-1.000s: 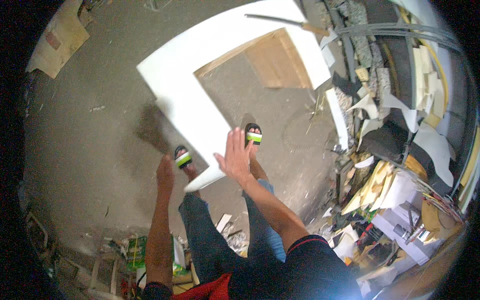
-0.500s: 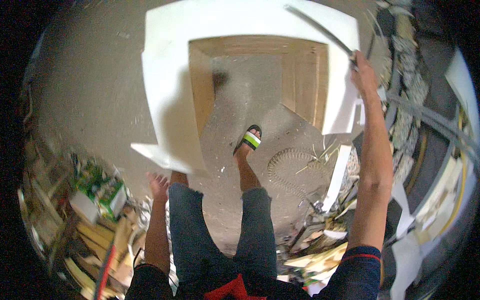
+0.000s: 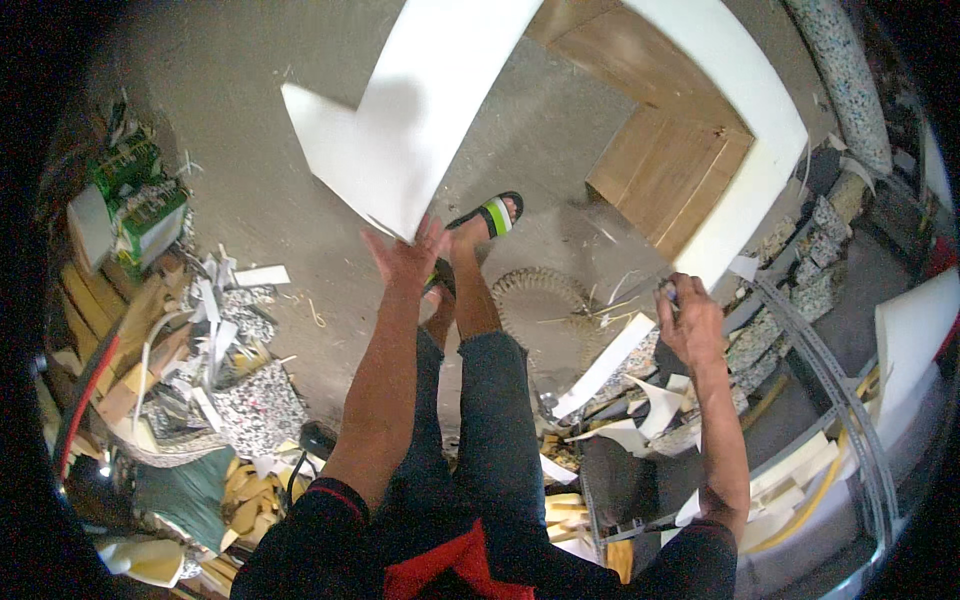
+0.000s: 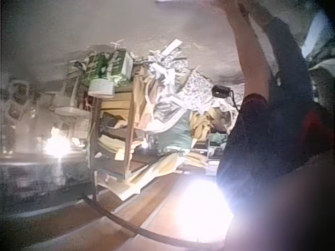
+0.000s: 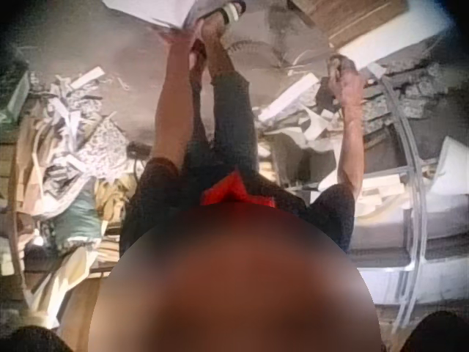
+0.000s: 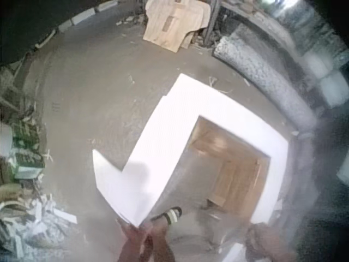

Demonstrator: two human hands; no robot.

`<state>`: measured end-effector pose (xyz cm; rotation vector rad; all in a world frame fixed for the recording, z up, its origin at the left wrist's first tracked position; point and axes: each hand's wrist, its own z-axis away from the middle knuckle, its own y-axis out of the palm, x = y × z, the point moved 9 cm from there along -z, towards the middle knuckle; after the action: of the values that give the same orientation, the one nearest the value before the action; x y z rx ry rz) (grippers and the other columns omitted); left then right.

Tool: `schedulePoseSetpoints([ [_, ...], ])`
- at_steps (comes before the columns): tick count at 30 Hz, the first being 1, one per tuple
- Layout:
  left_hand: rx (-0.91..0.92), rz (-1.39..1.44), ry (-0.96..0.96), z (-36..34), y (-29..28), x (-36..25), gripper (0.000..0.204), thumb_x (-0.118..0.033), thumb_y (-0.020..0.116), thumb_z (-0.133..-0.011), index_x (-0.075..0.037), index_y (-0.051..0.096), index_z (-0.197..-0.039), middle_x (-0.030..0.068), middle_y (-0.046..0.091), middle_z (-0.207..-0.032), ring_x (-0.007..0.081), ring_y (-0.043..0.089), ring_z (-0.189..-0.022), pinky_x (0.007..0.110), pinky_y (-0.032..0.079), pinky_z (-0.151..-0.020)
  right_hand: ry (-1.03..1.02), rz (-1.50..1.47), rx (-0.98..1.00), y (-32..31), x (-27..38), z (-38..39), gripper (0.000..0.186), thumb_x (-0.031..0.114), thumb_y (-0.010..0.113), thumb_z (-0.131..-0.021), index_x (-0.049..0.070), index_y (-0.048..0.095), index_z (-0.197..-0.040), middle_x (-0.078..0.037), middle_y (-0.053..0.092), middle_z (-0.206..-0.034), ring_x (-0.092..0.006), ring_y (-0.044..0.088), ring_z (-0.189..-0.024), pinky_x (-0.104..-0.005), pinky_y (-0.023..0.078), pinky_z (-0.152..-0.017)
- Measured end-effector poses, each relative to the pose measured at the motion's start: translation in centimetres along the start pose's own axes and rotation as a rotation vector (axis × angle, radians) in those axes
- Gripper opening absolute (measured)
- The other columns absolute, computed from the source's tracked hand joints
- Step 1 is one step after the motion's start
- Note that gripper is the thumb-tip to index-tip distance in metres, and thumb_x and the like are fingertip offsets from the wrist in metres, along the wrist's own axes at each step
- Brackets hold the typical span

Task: The person cuts a white sheet with a utility knife, then assembles a spray gun and applies a coating to a wooden board. The person flips the board and sprays both sides before placing it on a shelf.

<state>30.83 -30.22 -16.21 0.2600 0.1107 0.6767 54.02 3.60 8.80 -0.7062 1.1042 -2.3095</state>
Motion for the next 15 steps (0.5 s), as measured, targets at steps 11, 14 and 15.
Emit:
schedulePoseSetpoints([
  [11, 0.249, -0.448, 0.112, 4.2, -4.9, -6.0, 0.054, -0.018, 0.074, -0.086, -0.01, 0.048, -0.133, 0.0091, 0.053, -0.134, 0.029, 0.049, -0.126, 0.056, 0.034, -0.11, -0.237, 0.091, -0.061, 6.9, 11.9, -8.8, 0.024, 0.018, 0.064, -0.09, 0.005, 0.054, -0.108, -0.024, 0.065, -0.089, -0.0452, 0.065, -0.077, -0.0499, 0.052, -0.063],
  [14, 0.242, -0.456, 0.156, 4.7, -4.7, -6.4, 0.046, -0.018, 0.076, -0.085, -0.011, 0.053, -0.125, 0.0065, 0.058, -0.127, 0.0268, 0.054, -0.12, 0.055, 0.04, -0.105, -0.27, 0.044, -0.112, 5.8, 13.9, -10.2, 0.023, 0.019, 0.063, -0.091, 0.004, 0.055, -0.106, -0.024, 0.065, -0.089, -0.044, 0.066, -0.076, -0.0497, 0.052, -0.062],
  [15, 0.205, -0.452, 0.159, 4.8, -4.8, -6.3, 0.045, -0.017, 0.077, -0.084, -0.011, 0.054, -0.123, 0.0063, 0.058, -0.126, 0.0265, 0.054, -0.12, 0.055, 0.041, -0.104, -0.268, 0.038, -0.114, 5.4, 14.2, -10.5, 0.022, 0.02, 0.063, -0.092, 0.004, 0.055, -0.105, -0.023, 0.065, -0.09, -0.0433, 0.066, -0.076, -0.0496, 0.052, -0.062],
])
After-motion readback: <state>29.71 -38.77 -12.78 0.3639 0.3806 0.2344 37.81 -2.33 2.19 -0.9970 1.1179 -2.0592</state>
